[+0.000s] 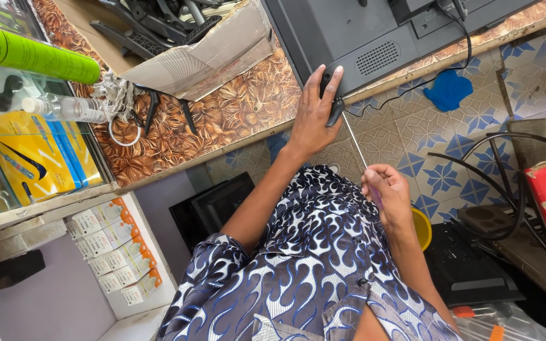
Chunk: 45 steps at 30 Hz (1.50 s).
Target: Attaching a stand or mounting hardware to the back of a television using a screwdriver and screws.
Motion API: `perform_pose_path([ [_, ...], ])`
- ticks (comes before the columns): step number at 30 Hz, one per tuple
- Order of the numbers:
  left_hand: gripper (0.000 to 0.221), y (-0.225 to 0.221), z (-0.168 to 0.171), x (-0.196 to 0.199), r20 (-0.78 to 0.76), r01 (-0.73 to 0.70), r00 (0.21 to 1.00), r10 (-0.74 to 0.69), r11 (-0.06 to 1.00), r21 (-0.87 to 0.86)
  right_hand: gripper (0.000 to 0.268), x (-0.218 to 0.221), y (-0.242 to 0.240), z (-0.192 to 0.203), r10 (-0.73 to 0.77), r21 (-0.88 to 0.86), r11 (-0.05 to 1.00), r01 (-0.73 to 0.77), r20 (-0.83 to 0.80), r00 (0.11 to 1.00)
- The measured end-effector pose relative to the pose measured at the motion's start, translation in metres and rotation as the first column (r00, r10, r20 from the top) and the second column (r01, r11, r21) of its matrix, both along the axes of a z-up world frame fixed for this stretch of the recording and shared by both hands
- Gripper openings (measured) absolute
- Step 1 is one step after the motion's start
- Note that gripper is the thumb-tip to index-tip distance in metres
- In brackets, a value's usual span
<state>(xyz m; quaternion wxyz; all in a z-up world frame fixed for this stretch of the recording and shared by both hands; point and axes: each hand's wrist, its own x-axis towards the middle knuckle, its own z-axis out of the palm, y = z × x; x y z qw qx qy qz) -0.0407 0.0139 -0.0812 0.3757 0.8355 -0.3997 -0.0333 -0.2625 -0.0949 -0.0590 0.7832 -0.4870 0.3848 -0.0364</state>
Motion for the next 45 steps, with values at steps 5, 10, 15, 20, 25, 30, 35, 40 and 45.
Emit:
perform_pose_path([
  [5, 0.092, -0.001, 0.000, 0.000, 0.002, -0.001, 1.000, 0.001, 1.000, 0.015, 0.023, -0.004, -0.012, -0.021, -0.017, 0.313, 0.950, -0.017, 0.107, 0.994],
  [10, 0.093, -0.001, 0.000, 0.000, -0.008, 0.000, 1.000, 0.001, 1.000, 0.023, 0.020, -0.003, -0.017, -0.030, -0.132, 0.728, 0.682, -0.066, 0.212, 0.968],
  [15, 0.098, -0.002, 0.000, 0.000, -0.005, -0.005, 1.000, 0.005, 0.999, 0.042, 0.022, 0.003, -0.008, -0.012, 0.075, 0.202, 0.976, -0.086, 0.060, 0.995],
  [20, 0.101, -0.003, -0.002, 0.000, -0.004, -0.009, 1.000, 0.009, 0.999, 0.052, 0.018, 0.000, -0.006, -0.009, 0.033, 0.051, 0.998, -0.035, 0.048, 0.998],
  [25, 0.102, -0.002, 0.000, -0.001, -0.019, -0.004, 1.000, 0.005, 0.999, 0.053, 0.027, -0.004, -0.018, -0.035, -0.096, 0.624, 0.782, -0.013, 0.140, 0.985],
  [30, 0.099, -0.003, 0.000, 0.000, -0.025, -0.015, 1.000, 0.015, 1.000, 0.017, 0.036, 0.013, -0.006, 0.013, 0.161, -0.026, 0.986, -0.163, -0.088, 0.983],
  [35, 0.097, -0.003, 0.000, 0.001, -0.030, -0.015, 0.999, 0.016, 1.000, 0.016, 0.021, 0.010, 0.011, 0.018, 0.115, -0.566, 0.814, -0.133, -0.067, 0.991],
  [40, 0.090, -0.002, 0.001, -0.001, -0.023, -0.016, 1.000, 0.016, 1.000, -0.002, 0.024, 0.001, -0.016, -0.022, 0.062, 0.187, 0.980, -0.074, 0.070, 0.996],
  [45, 0.099, -0.001, 0.003, 0.000, -0.049, -0.005, 0.999, 0.006, 1.000, 0.026, 0.036, 0.015, -0.014, 0.011, 0.152, 0.186, 0.966, -0.177, 0.140, 0.978],
])
